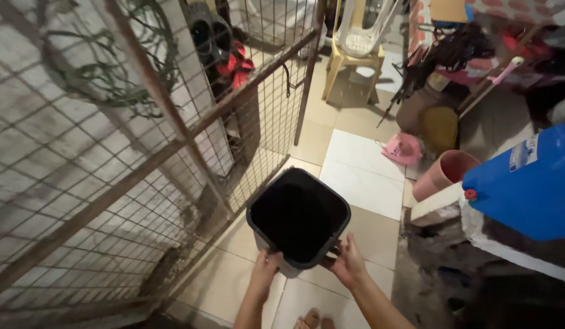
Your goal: The person empties a small black bin into a larger bag, then carries the bin through a cluttered garage and into a house. They pick up a dark cloth and a green strap, placing them into the bin. After moving through a living area, they place the bin in a kitchen, wash their hands at the sink, and retrieve a white basin and a dustpan with a brush from under the counter.
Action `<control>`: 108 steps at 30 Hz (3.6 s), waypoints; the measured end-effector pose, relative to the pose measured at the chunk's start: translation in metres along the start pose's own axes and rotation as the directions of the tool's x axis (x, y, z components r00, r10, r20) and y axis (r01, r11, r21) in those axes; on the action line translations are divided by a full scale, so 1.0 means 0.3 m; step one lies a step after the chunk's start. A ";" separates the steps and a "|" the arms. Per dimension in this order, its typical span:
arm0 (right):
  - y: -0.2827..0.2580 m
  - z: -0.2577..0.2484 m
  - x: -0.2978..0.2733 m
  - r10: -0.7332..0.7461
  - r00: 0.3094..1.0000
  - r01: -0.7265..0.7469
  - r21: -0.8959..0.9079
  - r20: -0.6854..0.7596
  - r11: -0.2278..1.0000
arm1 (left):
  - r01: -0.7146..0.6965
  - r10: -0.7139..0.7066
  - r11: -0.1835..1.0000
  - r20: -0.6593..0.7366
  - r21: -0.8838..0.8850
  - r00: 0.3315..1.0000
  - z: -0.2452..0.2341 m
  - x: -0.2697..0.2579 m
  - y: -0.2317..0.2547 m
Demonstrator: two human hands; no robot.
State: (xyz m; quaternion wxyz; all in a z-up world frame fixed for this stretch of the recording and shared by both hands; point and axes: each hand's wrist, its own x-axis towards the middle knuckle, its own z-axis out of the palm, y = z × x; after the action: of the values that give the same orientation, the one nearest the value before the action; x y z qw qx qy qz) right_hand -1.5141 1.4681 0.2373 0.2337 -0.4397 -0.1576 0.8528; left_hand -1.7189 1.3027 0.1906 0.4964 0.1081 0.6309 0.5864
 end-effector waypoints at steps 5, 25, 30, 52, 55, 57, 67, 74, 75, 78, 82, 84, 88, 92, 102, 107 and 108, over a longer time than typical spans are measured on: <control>-0.042 0.024 0.087 -0.001 0.999 0.002 0.025 -0.050 1.000 | 0.014 -0.015 1.000 0.039 0.018 0.999 -0.009 0.152 0.059; -0.319 0.273 0.299 -0.274 0.904 0.388 0.360 -0.329 0.849 | -0.140 0.009 0.967 0.525 0.211 0.851 0.286 0.877 0.589; -0.357 0.225 0.240 -0.272 0.870 0.430 0.362 -0.411 0.827 | -0.109 -0.095 0.938 0.548 0.329 0.831 0.394 0.842 0.643; 0.116 -0.241 -0.557 -0.252 0.545 0.823 0.453 -0.800 0.343 | -0.161 -0.569 0.734 0.727 0.660 0.385 0.962 0.265 0.025; 0.202 -0.365 -0.702 -0.246 0.500 0.853 0.423 -0.830 0.305 | -0.128 -0.561 0.773 0.764 0.621 0.318 1.041 0.105 -0.099; 0.243 -0.433 -0.776 -0.262 0.462 0.879 0.396 -0.847 0.266 | -0.119 -0.575 0.775 0.770 0.621 0.276 1.070 0.016 -0.153; 0.423 -0.587 -1.018 -0.289 0.305 0.952 0.285 -0.907 0.109 | -0.195 -0.627 0.726 0.751 0.660 0.206 1.236 -0.295 -0.310; 0.506 -0.620 -1.071 -0.279 0.255 0.962 0.271 -0.926 -0.020 | -0.293 -0.679 0.667 0.721 0.685 0.137 1.364 -0.423 -0.376; 0.512 -0.621 -1.071 -0.253 0.263 0.961 0.276 -0.931 -0.019 | -0.294 -0.684 0.663 0.717 0.689 0.135 1.365 -0.426 -0.383; 0.500 -0.633 -1.067 -0.246 0.260 0.964 0.265 -0.934 0.013 | -0.259 -0.683 0.675 0.718 0.691 0.135 1.382 -0.417 -0.404; 0.416 -0.654 -1.048 -0.334 0.289 0.953 0.304 -0.897 0.008 | -0.099 -0.727 0.650 0.655 0.753 0.206 1.404 -0.358 -0.405; 0.355 -0.654 -1.028 -0.337 0.325 0.946 0.306 -0.884 0.109 | -0.056 -0.685 0.690 0.676 0.722 0.272 1.402 -0.315 -0.383; 0.176 -0.678 -0.958 -0.332 0.462 0.884 0.394 -0.823 0.254 | 0.078 -0.569 0.802 0.716 0.593 0.404 1.390 -0.186 -0.278; -0.013 -0.716 -0.823 -0.372 0.529 0.825 0.359 -0.763 0.437 | 0.194 -0.494 0.858 0.661 0.475 0.564 1.395 -0.024 -0.116; -0.929 -0.869 -0.272 -0.878 0.017 0.643 -0.667 -0.479 0.377 | -0.157 0.052 0.966 0.442 0.206 0.896 1.460 0.512 0.230; -1.597 -0.735 -0.057 -0.957 -0.266 -0.042 -0.993 0.118 -0.111 | -0.295 0.236 0.944 0.323 0.149 0.917 1.562 0.746 0.323; -1.716 -0.711 -0.033 -0.976 -0.190 -0.129 -0.988 0.104 -0.081 | -0.326 0.279 0.940 0.315 0.105 0.907 1.601 0.781 0.331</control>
State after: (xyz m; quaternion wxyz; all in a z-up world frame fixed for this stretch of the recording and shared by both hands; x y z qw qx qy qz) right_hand -1.1996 1.9094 0.3680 0.4182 -0.6760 -0.5963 -0.1122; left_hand -1.5148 1.8036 0.2446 0.4779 0.3297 0.5686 0.5828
